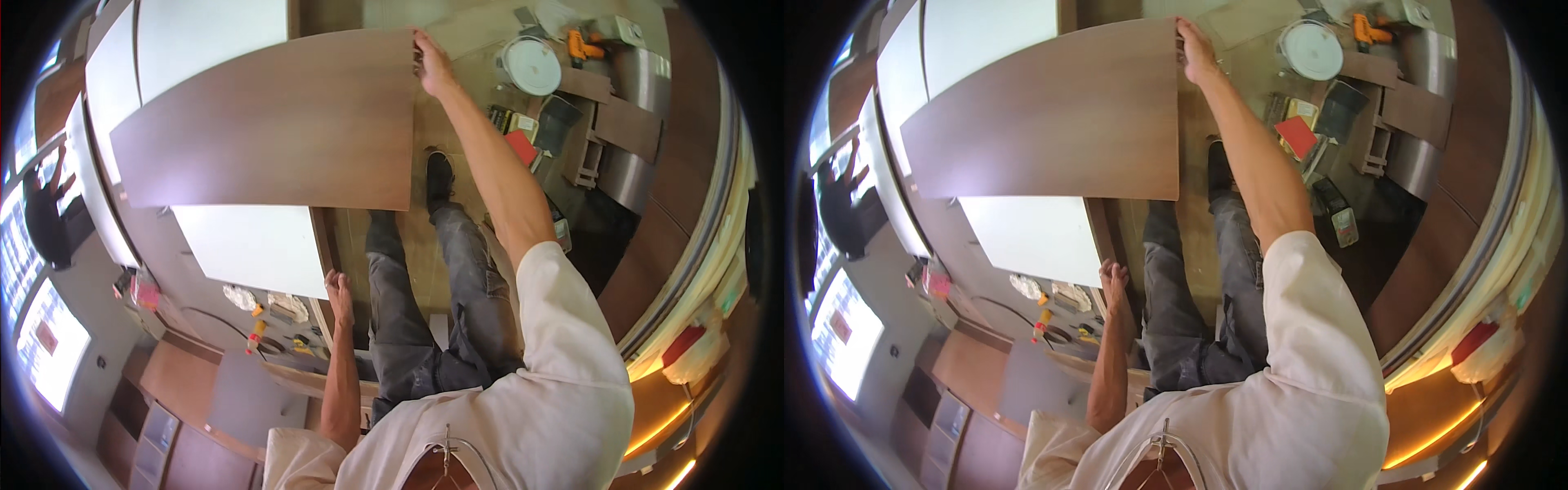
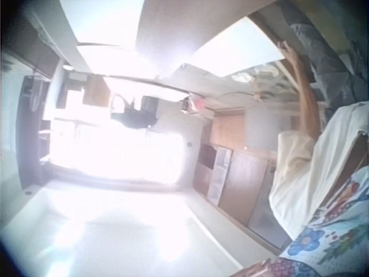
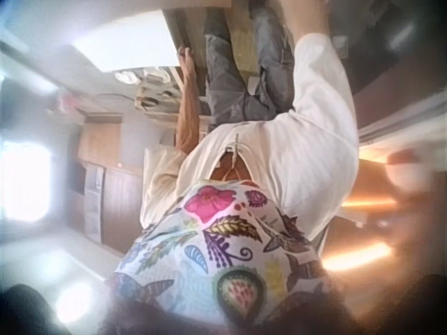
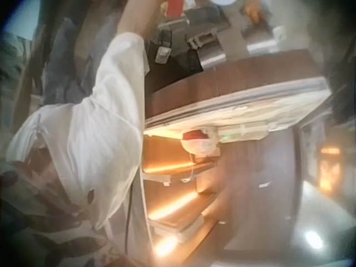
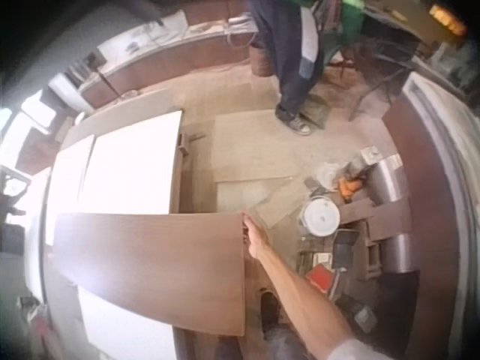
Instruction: The person smooths the edges of a white board with a metal file, then sands the surface with a sanding block. They flip the board to reveal a wood-grain side, trim the edge with scissors, and sand it again. Finally, they cut a curved strip of material and wipe the board with a cloth.
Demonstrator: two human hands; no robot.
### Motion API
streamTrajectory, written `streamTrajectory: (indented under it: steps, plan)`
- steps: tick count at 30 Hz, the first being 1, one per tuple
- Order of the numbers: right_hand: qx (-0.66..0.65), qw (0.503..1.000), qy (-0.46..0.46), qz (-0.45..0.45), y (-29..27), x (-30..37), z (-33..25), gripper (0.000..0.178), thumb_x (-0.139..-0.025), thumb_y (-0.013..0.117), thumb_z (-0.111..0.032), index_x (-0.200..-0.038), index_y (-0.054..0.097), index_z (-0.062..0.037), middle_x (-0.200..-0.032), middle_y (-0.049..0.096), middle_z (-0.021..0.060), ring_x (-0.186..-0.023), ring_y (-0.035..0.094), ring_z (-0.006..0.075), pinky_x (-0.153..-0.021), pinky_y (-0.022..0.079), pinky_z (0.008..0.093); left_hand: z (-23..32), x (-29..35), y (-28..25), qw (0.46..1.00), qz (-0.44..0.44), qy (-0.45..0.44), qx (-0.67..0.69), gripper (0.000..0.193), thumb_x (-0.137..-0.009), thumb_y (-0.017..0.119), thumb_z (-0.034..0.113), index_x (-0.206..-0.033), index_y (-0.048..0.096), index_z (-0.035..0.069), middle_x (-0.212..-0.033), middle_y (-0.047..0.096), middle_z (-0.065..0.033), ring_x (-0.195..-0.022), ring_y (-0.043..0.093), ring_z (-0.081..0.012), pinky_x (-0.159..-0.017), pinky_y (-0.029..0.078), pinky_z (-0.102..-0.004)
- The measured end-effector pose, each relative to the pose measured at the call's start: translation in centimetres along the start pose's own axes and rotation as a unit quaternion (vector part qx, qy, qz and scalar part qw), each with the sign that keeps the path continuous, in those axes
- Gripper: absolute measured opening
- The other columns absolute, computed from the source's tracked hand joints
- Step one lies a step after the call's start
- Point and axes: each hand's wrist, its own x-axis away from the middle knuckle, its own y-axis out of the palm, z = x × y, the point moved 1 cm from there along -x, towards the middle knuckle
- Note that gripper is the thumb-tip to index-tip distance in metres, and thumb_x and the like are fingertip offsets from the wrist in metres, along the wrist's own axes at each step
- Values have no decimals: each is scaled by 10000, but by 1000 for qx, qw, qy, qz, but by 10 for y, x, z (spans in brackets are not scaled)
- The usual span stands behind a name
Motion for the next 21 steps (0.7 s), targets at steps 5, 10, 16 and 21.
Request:
streamTrajectory:
  steps: [5, 10, 16, 21]
  plan:
    - [92, 995, -19, -16, -39, -30, 9, 381, -980, 586, -382, -1316, 566, -205, -979, 554, -17, -836, 511, 150, -756, 473, 353, 41, -21, 19, 976, 3, 163, -142, 470, -999, 573, 233, -1370, 482, -41, -1215, 627, -176, -1138, 619, -269, -979, 487, -373]
    - [293, 955, 6, -37, -61, 27, 18, 524, -1071, 443, -360, -1503, 407, -66, -1370, 579, 133, -1236, 576, 254, -1017, 477, 390, 22, -4, -2, 997, 5, 68, -22, 463, -1013, 557, 233, -1383, 451, -23, -1262, 609, -174, -1098, 635, -234, -943, 513, -349]
    - [467, 873, 137, -29, -254, 95, 113, 323, -1083, 447, -310, -1274, 578, -85, -834, 617, 2, -617, 517, 110, -536, 415, 278, -42, 3, -55, 997, 67, -15, 47, 448, -1006, 556, 243, -1359, 483, -23, -1230, 616, -162, -1040, 651, -218, -904, 520, -353]
    - [515, 803, 300, -5, -329, 202, 174, 385, -1063, 476, -253, -1434, 469, -150, -979, 568, 18, -731, 562, 128, -538, 439, 247, -108, -11, -135, 977, 150, -81, 125, 445, -1004, 544, 256, -1361, 507, -6, -1172, 626, -118, -964, 659, -177, -849, 510, -312]
